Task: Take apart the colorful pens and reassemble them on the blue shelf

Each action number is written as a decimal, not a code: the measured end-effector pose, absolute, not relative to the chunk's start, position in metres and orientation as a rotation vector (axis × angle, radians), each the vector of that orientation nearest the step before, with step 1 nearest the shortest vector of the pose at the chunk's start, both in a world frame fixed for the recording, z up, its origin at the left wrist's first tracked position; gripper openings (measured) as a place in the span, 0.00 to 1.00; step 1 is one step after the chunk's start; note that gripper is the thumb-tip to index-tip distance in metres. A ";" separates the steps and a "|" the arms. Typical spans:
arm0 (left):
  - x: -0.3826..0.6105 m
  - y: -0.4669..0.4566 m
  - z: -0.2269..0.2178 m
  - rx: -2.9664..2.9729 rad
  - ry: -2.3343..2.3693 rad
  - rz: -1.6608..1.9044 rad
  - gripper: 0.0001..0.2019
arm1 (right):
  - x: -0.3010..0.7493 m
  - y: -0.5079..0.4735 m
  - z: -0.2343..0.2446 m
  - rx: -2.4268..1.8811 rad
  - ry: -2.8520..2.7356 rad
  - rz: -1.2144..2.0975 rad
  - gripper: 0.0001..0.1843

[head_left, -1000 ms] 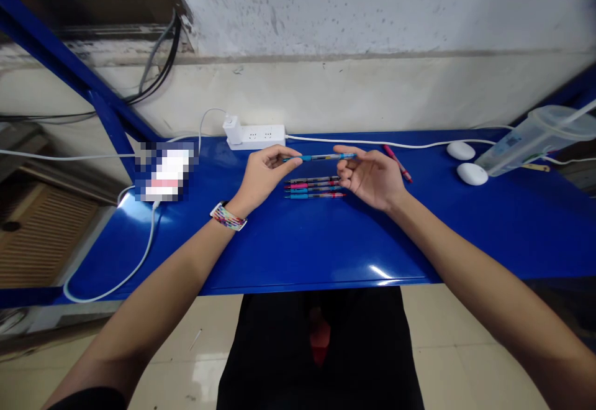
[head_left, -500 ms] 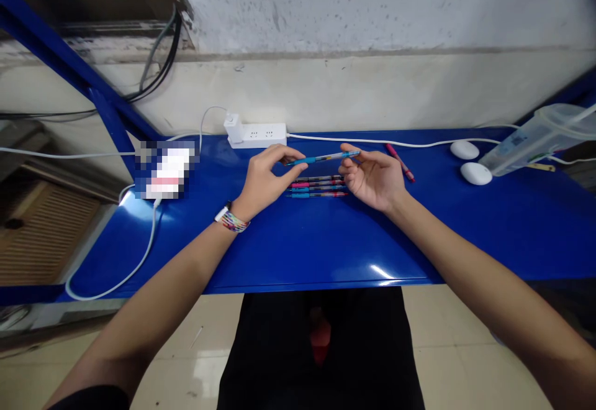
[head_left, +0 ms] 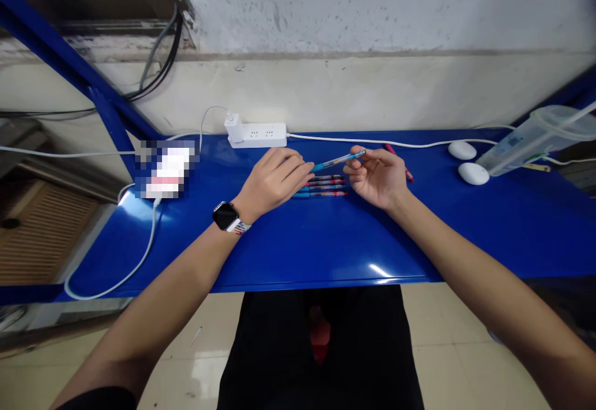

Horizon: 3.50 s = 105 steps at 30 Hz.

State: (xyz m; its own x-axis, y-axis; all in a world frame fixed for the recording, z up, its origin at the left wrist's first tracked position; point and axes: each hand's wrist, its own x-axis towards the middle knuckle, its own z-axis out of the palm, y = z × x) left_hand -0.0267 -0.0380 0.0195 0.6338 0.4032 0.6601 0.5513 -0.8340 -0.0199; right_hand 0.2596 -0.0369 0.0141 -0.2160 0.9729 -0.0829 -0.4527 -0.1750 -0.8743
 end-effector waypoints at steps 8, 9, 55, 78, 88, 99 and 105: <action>-0.026 -0.036 0.015 -2.592 -0.747 -1.005 0.11 | 0.258 -0.037 0.014 -0.744 -0.807 1.714 0.12; -0.026 -0.035 0.014 -2.594 -0.747 -1.008 0.11 | 0.258 -0.036 0.014 -0.750 -0.822 1.702 0.13; -0.027 -0.030 0.004 -2.419 -1.026 -1.360 0.15 | 0.253 -0.033 0.003 -0.741 -0.916 1.637 0.16; -0.028 -0.028 0.003 -2.433 -1.063 -1.361 0.15 | 0.250 -0.036 0.008 -0.802 -0.893 1.588 0.12; -0.030 -0.019 0.000 -2.468 -1.145 -1.430 0.11 | 0.254 -0.027 -0.005 -0.982 -1.459 0.857 0.10; -0.031 -0.013 -0.004 -2.759 -1.493 -1.165 0.11 | 0.260 -0.020 -0.021 -1.108 -1.875 0.372 0.11; -0.031 -0.011 -0.004 -2.788 -1.599 -1.059 0.11 | 0.261 -0.017 -0.023 -1.124 -1.939 0.359 0.14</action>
